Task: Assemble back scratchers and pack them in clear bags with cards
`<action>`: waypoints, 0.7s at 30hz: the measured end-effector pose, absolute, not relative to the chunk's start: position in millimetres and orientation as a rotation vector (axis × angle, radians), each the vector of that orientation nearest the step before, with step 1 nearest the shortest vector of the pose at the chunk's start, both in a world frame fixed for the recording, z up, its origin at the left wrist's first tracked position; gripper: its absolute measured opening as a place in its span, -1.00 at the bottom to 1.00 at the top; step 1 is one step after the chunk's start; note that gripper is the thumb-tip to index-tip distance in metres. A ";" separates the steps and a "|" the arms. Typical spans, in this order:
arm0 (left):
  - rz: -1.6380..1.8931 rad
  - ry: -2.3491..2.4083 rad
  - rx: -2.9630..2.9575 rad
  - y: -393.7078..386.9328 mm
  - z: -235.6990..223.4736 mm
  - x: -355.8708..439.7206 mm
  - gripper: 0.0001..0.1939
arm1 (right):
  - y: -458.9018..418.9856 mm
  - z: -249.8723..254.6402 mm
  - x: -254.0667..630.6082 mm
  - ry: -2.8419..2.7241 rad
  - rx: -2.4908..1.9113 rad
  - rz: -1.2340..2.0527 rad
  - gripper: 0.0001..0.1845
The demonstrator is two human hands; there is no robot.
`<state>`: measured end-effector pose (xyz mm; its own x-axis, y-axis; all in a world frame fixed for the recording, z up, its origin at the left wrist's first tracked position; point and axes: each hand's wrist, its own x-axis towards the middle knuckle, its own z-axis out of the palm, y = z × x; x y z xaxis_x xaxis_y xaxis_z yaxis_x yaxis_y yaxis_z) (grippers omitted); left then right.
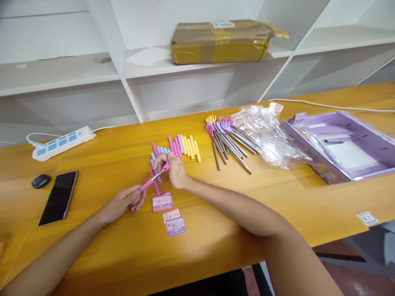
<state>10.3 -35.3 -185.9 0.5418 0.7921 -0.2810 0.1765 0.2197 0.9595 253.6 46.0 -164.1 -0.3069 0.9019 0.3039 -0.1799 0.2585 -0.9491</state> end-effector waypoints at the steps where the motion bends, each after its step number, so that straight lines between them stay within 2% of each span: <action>1: 0.529 0.947 1.313 -35.5 -186.0 10.3 -0.55 | 47.1 -162.9 254.6 -1.470 -0.705 1.280 -0.07; 10: 0.559 0.943 1.282 -34.0 -189.1 7.2 -0.56 | 109.3 -134.5 305.8 -1.335 -0.737 1.103 -0.01; 17: 0.497 0.941 1.349 -32.4 -183.0 8.5 -0.53 | 174.3 -74.2 440.9 -1.050 -0.966 1.009 -0.03; 21: 0.422 0.928 1.418 -31.3 -174.8 13.3 -0.52 | 174.1 -54.3 514.7 -0.965 -1.027 0.759 -0.19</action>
